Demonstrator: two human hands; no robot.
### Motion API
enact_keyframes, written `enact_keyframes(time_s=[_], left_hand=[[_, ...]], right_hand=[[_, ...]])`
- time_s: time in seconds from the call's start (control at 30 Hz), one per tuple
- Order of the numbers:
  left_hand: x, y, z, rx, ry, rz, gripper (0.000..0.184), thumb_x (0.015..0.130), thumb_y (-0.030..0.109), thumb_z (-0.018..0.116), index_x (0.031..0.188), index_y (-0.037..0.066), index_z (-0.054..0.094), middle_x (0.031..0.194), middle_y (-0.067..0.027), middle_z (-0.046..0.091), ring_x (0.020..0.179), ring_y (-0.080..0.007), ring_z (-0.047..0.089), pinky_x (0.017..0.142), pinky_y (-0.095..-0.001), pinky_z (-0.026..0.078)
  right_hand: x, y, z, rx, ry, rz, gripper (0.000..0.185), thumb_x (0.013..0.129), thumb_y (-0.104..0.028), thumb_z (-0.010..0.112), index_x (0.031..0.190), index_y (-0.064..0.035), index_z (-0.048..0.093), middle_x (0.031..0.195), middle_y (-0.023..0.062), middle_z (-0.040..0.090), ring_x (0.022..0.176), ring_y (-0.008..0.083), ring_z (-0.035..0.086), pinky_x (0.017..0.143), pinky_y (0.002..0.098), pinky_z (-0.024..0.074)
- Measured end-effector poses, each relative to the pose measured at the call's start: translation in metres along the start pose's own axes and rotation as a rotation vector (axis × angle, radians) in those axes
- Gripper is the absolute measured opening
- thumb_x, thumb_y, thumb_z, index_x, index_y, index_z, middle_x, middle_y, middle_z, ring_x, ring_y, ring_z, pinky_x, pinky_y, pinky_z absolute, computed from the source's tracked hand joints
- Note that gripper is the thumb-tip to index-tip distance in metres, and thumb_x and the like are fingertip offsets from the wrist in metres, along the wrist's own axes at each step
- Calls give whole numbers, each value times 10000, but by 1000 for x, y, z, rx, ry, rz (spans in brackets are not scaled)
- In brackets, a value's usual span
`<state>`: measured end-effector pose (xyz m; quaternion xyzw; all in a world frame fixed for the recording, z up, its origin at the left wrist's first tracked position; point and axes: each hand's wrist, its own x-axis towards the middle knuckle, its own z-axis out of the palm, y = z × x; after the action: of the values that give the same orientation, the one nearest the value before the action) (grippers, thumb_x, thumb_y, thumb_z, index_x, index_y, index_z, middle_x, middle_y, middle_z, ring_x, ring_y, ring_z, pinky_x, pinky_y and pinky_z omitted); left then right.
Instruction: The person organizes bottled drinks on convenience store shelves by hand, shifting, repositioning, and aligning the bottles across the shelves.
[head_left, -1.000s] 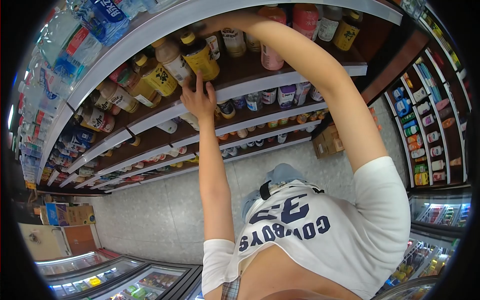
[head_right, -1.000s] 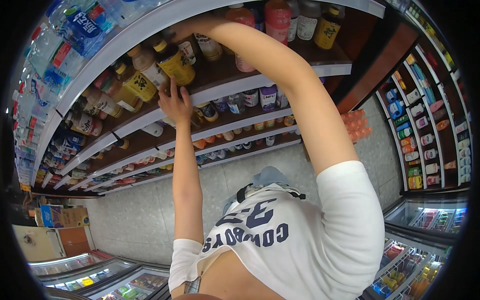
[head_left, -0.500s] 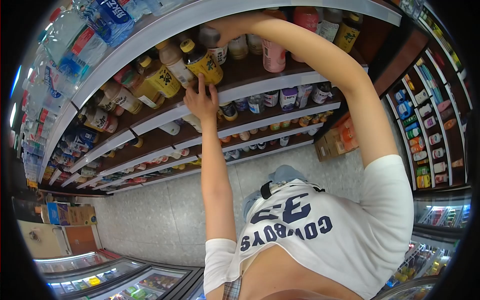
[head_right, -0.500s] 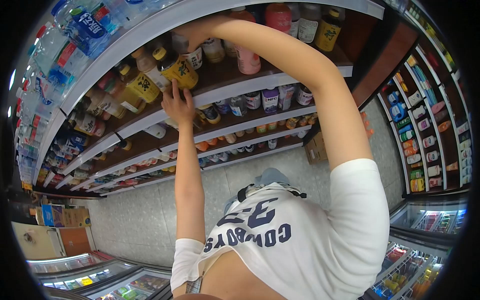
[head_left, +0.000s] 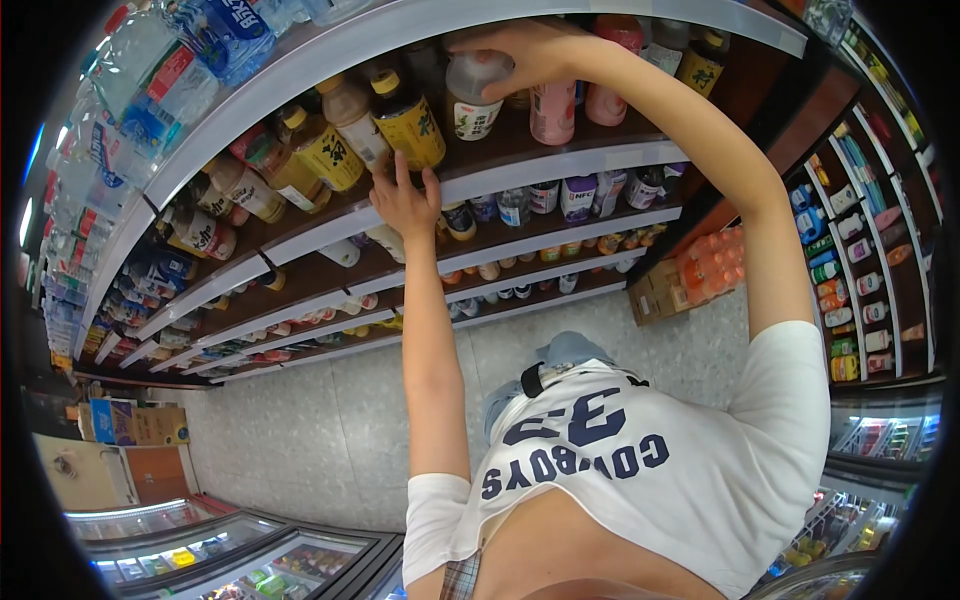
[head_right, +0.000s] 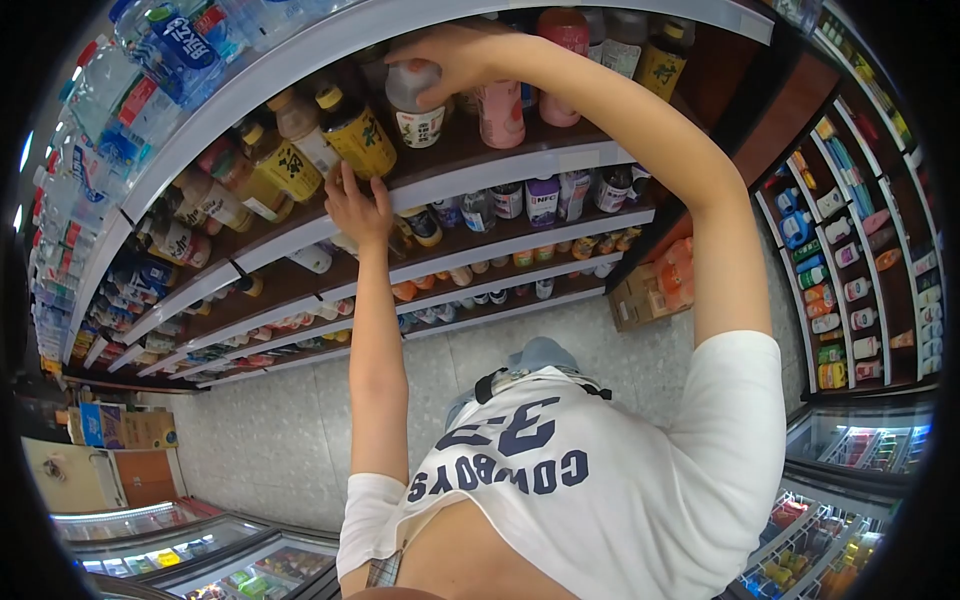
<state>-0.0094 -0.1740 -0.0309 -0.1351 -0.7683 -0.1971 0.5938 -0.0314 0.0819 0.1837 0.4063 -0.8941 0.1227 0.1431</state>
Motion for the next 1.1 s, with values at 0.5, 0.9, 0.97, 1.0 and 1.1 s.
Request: enact_keyframes(time_s=[0.5, 0.9, 0.97, 1.0, 1.1], left_hand=[[0, 2, 1, 3, -15, -9, 508, 840, 291, 622, 1320, 149, 535, 1102, -173, 581, 984, -358, 573, 756, -447, 415], [7, 8, -12, -102, -121, -103, 511, 874, 256, 615, 1321, 42, 491, 1168, -229, 531, 982, -406, 549, 853, -487, 414], [18, 13, -20, -184, -126, -140, 515, 887, 219, 625, 1334, 25, 460, 1171, -223, 524, 989, -390, 550, 887, -471, 430], [22, 13, -23, -214, -137, -158, 529, 894, 192, 633, 1352, 21, 431, 1162, -213, 526, 996, -369, 555, 893, -448, 448], [44, 29, -30, -319, -193, -247, 541, 896, 171, 666, 1353, 22, 417, 1213, -219, 476, 1021, -337, 560, 847, -420, 486]], right_hand=[[-37, -38, 82, -541, 556, -220, 562, 726, -172, 710, 1272, -146, 582, 1416, 76, 495, 1299, 245, 470, 1090, 471, 345], [-206, 40, 127, -443, 658, 188, 350, 765, -224, 682, 1089, -106, 623, 1149, 70, 585, 1089, 279, 547, 930, 443, 432], [-208, 51, 130, -432, 630, 171, 322, 764, -234, 675, 1054, -102, 629, 1109, 59, 593, 1086, 273, 545, 913, 433, 441], [-208, 57, 133, -424, 619, 170, 309, 764, -239, 671, 1037, -100, 632, 1089, 54, 597, 1084, 270, 544, 904, 429, 445], [-210, 57, 141, -485, 646, 190, 280, 760, -280, 655, 983, -112, 640, 1008, 37, 601, 957, 251, 562, 811, 401, 447]])
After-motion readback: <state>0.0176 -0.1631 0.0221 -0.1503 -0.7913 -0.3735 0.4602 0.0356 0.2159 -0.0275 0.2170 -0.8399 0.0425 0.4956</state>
